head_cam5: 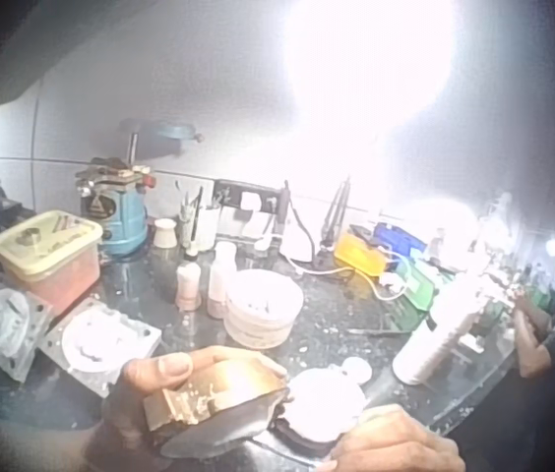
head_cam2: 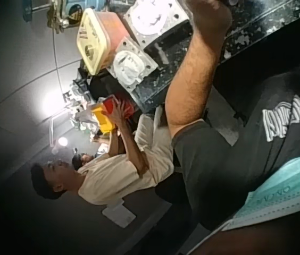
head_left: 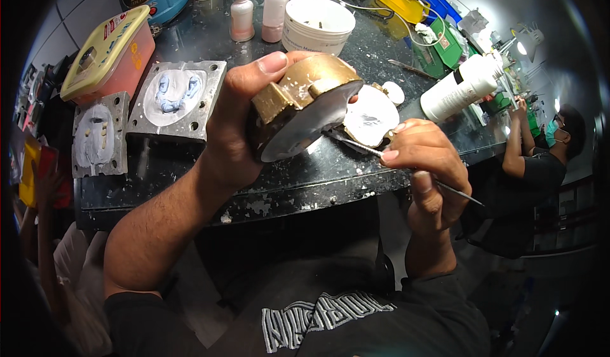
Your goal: The person holds a two-part mold and uses a metal spatula to scoop a white paste from a container. They spread the paste into the cavity of one mold half, smoothing the surface. The person repeats this process, adding more paste and smoothing it across the mold interior.
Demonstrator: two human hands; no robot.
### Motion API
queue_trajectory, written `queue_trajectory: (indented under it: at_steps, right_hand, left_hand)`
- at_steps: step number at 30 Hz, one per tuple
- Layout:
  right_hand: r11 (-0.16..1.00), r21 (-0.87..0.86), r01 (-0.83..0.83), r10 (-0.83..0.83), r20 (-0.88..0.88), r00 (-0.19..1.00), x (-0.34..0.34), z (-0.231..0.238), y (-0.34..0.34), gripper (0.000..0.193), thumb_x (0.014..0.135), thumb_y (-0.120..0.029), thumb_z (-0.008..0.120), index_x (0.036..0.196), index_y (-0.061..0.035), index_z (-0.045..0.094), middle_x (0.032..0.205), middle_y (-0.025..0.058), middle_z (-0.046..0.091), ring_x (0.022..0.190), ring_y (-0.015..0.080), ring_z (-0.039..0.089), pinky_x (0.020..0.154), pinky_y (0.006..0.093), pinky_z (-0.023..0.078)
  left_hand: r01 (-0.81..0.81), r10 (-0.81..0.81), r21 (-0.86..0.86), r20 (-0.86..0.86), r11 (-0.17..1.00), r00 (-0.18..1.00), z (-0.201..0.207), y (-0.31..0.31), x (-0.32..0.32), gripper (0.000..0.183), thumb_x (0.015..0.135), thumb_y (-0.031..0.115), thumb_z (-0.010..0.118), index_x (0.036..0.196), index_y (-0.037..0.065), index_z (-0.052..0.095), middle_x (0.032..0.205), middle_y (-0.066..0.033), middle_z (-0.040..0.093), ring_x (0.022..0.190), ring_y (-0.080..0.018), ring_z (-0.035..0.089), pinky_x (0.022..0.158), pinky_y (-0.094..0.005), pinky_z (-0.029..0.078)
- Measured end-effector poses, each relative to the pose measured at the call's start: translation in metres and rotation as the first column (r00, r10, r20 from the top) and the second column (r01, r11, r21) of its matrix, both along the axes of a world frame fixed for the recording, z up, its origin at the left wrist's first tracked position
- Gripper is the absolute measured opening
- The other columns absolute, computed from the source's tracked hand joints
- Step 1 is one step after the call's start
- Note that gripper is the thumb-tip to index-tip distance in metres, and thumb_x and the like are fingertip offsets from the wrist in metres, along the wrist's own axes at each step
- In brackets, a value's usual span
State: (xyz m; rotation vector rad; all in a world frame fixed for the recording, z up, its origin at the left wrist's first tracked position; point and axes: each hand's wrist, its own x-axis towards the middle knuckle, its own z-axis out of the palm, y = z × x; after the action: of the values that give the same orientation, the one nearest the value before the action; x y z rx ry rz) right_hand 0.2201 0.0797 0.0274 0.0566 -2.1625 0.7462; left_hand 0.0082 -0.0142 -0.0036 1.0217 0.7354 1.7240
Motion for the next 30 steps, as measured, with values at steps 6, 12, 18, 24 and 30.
queue_trajectory:
  at_steps: [6, 12, 18, 24, 30]
  right_hand:
    - [0.995, -0.103, 0.0, -0.021, -0.204, 0.979, 0.01, -0.005, 0.017, 0.03, 0.095, -0.021, 0.051, 0.096, 0.0046, 0.067, 0.087, 0.0138, 0.065, 0.082, 0.0241, 0.06, 0.08, 0.0372, 0.048]
    - [0.845, -0.311, 0.435, -0.482, -0.091, 0.871, 0.029, -0.011, 0.063, 0.028, 0.103, -0.016, 0.046, 0.099, 0.0044, 0.065, 0.093, 0.0086, 0.065, 0.082, 0.0138, 0.061, 0.079, 0.0274, 0.048]
    - [0.787, -0.122, 0.605, -0.58, 0.19, 0.793, 0.03, -0.047, 0.077, 0.024, 0.101, -0.017, 0.054, 0.103, 0.0018, 0.069, 0.095, 0.0115, 0.07, 0.088, 0.0189, 0.066, 0.08, 0.0298, 0.05]
    - [0.782, -0.154, 0.603, -0.577, 0.186, 0.795, 0.03, -0.05, 0.076, 0.024, 0.101, -0.016, 0.053, 0.103, 0.0017, 0.069, 0.095, 0.0115, 0.069, 0.088, 0.0187, 0.065, 0.08, 0.0302, 0.05]
    - [0.78, -0.189, 0.597, -0.576, 0.156, 0.802, 0.034, -0.056, 0.078, 0.023, 0.102, -0.015, 0.052, 0.103, 0.0019, 0.068, 0.094, 0.0099, 0.068, 0.089, 0.0171, 0.064, 0.081, 0.0298, 0.05]
  left_hand:
    - [0.092, -0.064, -0.08, 0.298, 0.993, 0.952, 0.003, -0.002, 0.003, 0.086, 0.094, 0.065, 0.023, 0.14, -0.005, 0.038, 0.129, -0.0274, 0.055, 0.115, -0.0393, 0.06, 0.093, -0.0484, 0.054]
    - [0.455, -0.396, 0.035, 0.556, 0.89, 0.731, 0.013, -0.003, 0.004, 0.103, 0.086, 0.075, 0.037, 0.15, -0.003, 0.019, 0.15, -0.0357, 0.023, 0.134, -0.0549, 0.034, 0.084, -0.0797, 0.041]
    - [0.493, -0.427, 0.024, 0.538, 0.869, 0.727, 0.01, 0.0, 0.007, 0.09, 0.09, 0.067, 0.034, 0.154, 0.006, 0.013, 0.152, -0.0355, 0.019, 0.131, -0.0574, 0.035, 0.081, -0.0761, 0.046]
    - [0.746, -0.67, 0.273, 0.68, 0.607, 0.298, -0.002, 0.009, -0.012, 0.091, 0.092, 0.065, 0.033, 0.154, 0.011, -0.005, 0.145, -0.0476, 0.009, 0.113, -0.0657, 0.047, 0.065, -0.0685, 0.055]
    - [0.594, -0.463, 0.081, 0.713, 0.8, 0.527, 0.004, 0.005, -0.002, 0.088, 0.088, 0.057, 0.039, 0.153, 0.004, 0.01, 0.147, -0.0432, 0.016, 0.116, -0.0645, 0.046, 0.074, -0.0722, 0.052]
